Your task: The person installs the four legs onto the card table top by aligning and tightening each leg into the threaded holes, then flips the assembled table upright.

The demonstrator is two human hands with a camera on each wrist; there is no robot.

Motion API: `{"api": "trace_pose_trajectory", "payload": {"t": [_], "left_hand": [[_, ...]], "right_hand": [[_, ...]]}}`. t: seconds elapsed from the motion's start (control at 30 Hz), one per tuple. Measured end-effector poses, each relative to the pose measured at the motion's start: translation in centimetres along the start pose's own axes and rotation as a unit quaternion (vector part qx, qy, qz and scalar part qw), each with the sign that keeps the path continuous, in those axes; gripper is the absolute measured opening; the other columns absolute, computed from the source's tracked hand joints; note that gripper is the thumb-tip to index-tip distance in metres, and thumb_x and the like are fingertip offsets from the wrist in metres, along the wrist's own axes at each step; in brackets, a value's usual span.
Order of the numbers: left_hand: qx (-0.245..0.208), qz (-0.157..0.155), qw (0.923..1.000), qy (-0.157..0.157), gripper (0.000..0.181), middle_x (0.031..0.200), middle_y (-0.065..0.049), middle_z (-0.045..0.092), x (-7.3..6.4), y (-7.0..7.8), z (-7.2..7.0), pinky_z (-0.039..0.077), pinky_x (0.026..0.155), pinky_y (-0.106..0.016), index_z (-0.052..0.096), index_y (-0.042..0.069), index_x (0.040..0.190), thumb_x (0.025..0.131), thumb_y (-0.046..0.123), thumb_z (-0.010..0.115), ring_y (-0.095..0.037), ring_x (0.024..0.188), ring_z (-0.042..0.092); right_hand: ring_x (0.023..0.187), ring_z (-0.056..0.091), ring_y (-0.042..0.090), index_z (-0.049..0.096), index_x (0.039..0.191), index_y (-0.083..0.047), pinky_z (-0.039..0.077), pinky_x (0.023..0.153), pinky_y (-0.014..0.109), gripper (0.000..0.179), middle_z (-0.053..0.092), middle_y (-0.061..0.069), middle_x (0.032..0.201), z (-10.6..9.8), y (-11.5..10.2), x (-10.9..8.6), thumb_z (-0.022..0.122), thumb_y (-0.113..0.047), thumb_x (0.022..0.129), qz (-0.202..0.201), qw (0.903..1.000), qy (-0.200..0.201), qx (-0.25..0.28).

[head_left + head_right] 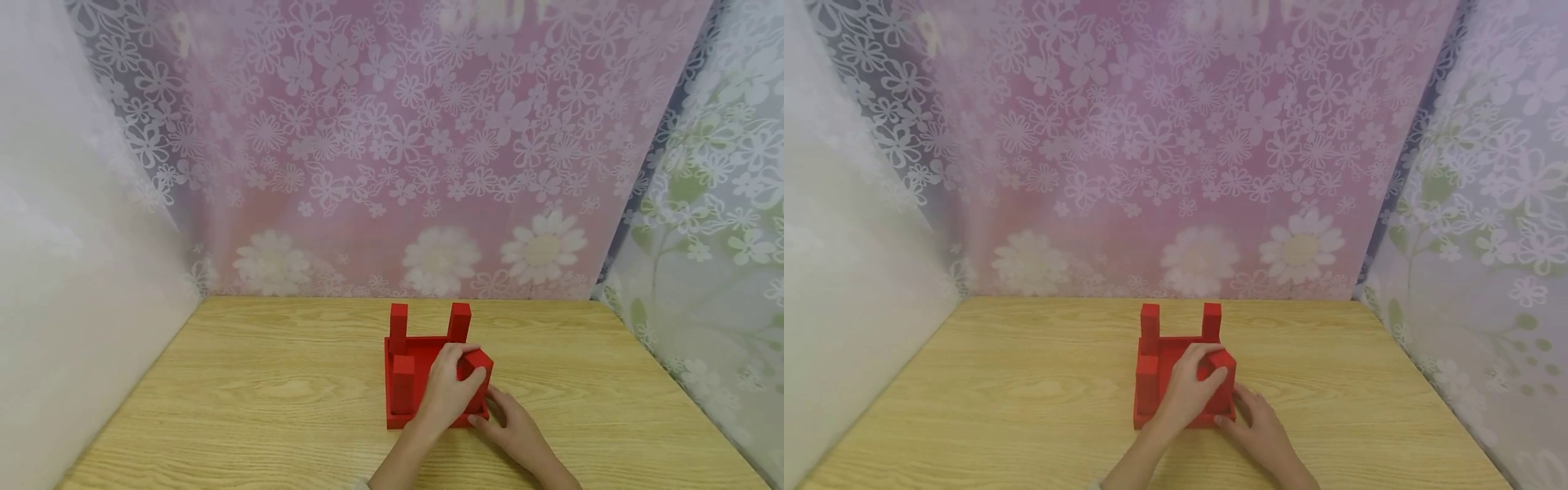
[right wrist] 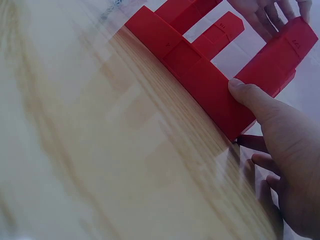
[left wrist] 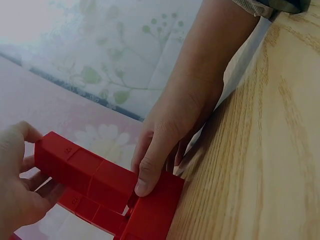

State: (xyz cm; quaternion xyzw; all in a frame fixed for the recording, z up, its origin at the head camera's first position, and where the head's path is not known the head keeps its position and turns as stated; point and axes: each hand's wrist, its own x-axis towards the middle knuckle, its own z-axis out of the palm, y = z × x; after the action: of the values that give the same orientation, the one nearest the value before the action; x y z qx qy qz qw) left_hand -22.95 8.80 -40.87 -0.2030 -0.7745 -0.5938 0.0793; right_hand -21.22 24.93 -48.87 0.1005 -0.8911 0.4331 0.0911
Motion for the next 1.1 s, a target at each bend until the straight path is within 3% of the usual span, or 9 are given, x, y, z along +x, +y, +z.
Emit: {"api": "trace_pose_trajectory", "payload": {"t": [0.2,0.33,0.5,0.73,0.83,1.0,1.1], "left_hand": [[0.031,0.018,0.9993,-0.01,0.033,0.113,0.011,0.05,-0.1,0.1,0.1,0.041,0.086,-0.037,0.061,0.019,0.119,0.09,0.013,0.047,-0.01,0.106,0.045],[0.038,0.019,0.9991,-0.004,0.029,0.111,0.011,0.049,-0.2,0.2,0.3,0.042,0.082,-0.032,0.061,0.021,0.119,0.092,0.029,0.054,-0.01,0.103,0.044],[0.046,0.019,0.9984,0.029,0.038,0.106,0.01,0.048,-0.1,0.1,0.7,0.043,0.08,-0.029,0.063,0.022,0.116,0.084,0.042,0.064,-0.01,0.1,0.046],[-0.014,-0.014,0.9987,0.047,0.045,0.1,0.01,0.051,-0.1,-0.1,1.1,0.045,0.078,-0.028,0.049,0.017,0.114,0.08,0.038,0.07,-0.009,0.093,0.05],[-0.016,-0.023,0.9987,0.043,0.04,0.1,0.011,0.052,-0.2,-0.1,1.0,0.045,0.078,-0.027,0.05,0.018,0.111,0.081,0.037,0.069,-0.007,0.093,0.051],[-0.014,-0.009,0.9995,0.029,0.029,0.106,0.012,0.051,-0.2,-0.2,0.8,0.045,0.078,-0.025,0.056,0.018,0.114,0.086,0.024,0.062,-0.006,0.093,0.051],[0.001,0.004,0.9997,0.024,0.028,0.109,0.011,0.051,-0.1,-0.2,0.7,0.045,0.082,-0.03,0.061,0.019,0.115,0.088,0.017,0.056,-0.009,0.097,0.051]], "right_hand": [[0.112,0.049,0.025,0.054,0.127,-0.009,0.037,0.091,0.05,0.058,0.056,0.004,0.121,0.0,-0.1,-0.1,0.073,-0.034,0.078,-0.02,0.9997,0.009,-0.01],[0.112,0.049,0.023,0.054,0.127,-0.01,0.038,0.091,0.049,0.058,0.056,0.003,0.121,0.0,-0.2,-0.1,0.073,-0.034,0.078,-0.018,0.9997,0.008,-0.01],[0.114,0.049,0.025,0.054,0.127,-0.011,0.038,0.092,0.049,0.058,0.055,0.002,0.123,0.0,-0.2,-0.1,0.073,-0.035,0.078,-0.021,0.9997,0.005,-0.005],[0.115,0.047,0.028,0.053,0.128,-0.01,0.036,0.093,0.051,0.059,0.055,0.005,0.123,0.1,0.0,-0.2,0.072,-0.035,0.079,-0.009,1.0,0.003,-0.001],[0.115,0.047,0.028,0.053,0.129,-0.01,0.036,0.093,0.051,0.06,0.054,0.006,0.124,0.0,0.0,-0.2,0.072,-0.035,0.078,-0.006,1.0,0.003,0.0],[0.114,0.048,0.026,0.053,0.128,-0.011,0.037,0.093,0.049,0.059,0.054,0.004,0.123,0.0,-0.2,-0.1,0.072,-0.036,0.078,-0.001,1.0,0.0,-0.003],[0.112,0.049,0.023,0.054,0.127,-0.012,0.038,0.092,0.049,0.058,0.055,0.002,0.122,0.0,-0.2,-0.1,0.073,-0.036,0.078,-0.008,0.9999,0.004,-0.01]]}}
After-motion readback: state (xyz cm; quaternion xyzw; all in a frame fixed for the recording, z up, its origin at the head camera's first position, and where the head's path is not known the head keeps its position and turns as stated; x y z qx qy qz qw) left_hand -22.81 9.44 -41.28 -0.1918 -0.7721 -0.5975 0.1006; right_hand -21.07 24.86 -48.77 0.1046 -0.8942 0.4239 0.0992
